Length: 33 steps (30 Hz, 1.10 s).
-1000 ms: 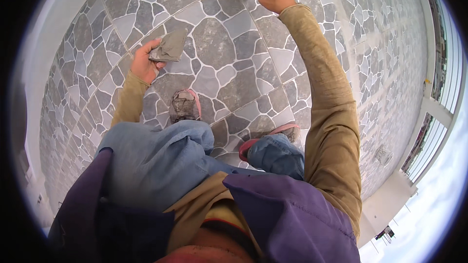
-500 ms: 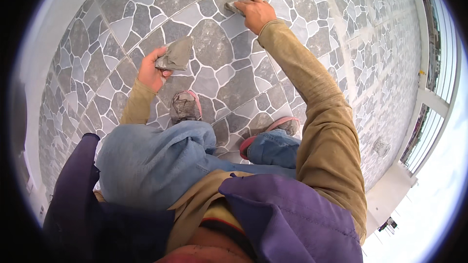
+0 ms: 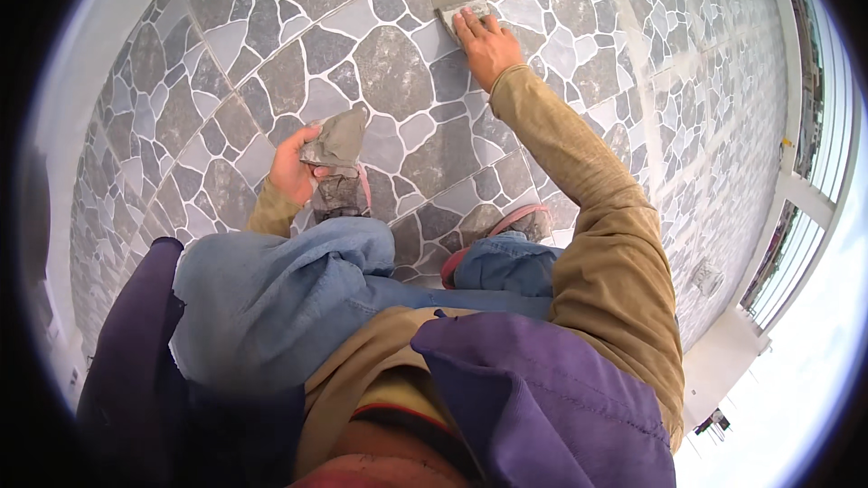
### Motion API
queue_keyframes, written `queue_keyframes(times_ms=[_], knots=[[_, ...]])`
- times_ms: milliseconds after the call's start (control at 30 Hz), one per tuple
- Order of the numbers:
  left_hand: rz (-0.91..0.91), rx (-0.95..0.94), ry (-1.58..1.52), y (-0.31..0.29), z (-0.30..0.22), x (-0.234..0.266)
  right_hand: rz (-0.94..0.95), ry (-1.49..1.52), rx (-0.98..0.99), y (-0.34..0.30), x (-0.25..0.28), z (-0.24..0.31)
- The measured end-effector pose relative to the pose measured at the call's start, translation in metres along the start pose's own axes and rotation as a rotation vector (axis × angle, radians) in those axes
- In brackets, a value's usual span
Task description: The person applies grout to the spaces between floor tiles using small pieces of tile as spreaders. They repeatedly dip the tile pieces into a bucket of water and press the grout mixture into the joints.
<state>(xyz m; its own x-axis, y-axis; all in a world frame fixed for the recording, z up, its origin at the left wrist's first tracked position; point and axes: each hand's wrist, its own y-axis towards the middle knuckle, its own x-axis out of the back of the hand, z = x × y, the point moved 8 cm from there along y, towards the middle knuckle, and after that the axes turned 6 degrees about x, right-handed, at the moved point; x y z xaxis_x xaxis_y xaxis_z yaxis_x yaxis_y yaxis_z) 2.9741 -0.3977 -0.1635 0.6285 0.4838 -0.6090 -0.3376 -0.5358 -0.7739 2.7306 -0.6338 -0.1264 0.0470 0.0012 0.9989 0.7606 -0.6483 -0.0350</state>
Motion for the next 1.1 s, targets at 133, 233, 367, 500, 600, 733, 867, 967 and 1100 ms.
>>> queue_keyframes(times_ms=[133, 233, 367, 500, 600, 733, 867, 967, 1100], knots=[[0.029, -0.04, -0.009, -0.003, -0.012, -0.008, 0.151, 0.11, 0.03, 0.008, 0.038, -0.024], [0.031, -0.039, 0.001, 0.001, -0.006, -0.017, -0.041, 0.068, 0.138, 0.051, 0.059, -0.039], [0.041, -0.053, 0.035, 0.0, -0.001, -0.024, -0.085, 0.162, 0.354, 0.119, 0.045, -0.039], [0.02, -0.052, 0.031, -0.005, 0.001, -0.011, -0.049, 0.164, 0.302, 0.117, 0.015, -0.041], [-0.037, -0.059, -0.035, -0.014, 0.003, 0.01, 0.031, 0.016, 0.278, 0.066, 0.011, -0.027], [-0.075, -0.084, -0.037, -0.016, -0.005, -0.002, 0.111, -0.055, 0.338, 0.017, 0.023, -0.046], [-0.009, -0.084, 0.003, -0.006, -0.006, -0.013, 0.132, -0.026, 0.413, 0.017, 0.028, -0.062], [-0.055, -0.067, 0.038, -0.003, -0.001, -0.009, 0.05, -0.059, 0.524, 0.035, 0.023, -0.038], [-0.057, -0.073, 0.067, -0.005, -0.002, -0.018, 0.088, 0.063, 0.421, -0.01, -0.001, -0.067]])
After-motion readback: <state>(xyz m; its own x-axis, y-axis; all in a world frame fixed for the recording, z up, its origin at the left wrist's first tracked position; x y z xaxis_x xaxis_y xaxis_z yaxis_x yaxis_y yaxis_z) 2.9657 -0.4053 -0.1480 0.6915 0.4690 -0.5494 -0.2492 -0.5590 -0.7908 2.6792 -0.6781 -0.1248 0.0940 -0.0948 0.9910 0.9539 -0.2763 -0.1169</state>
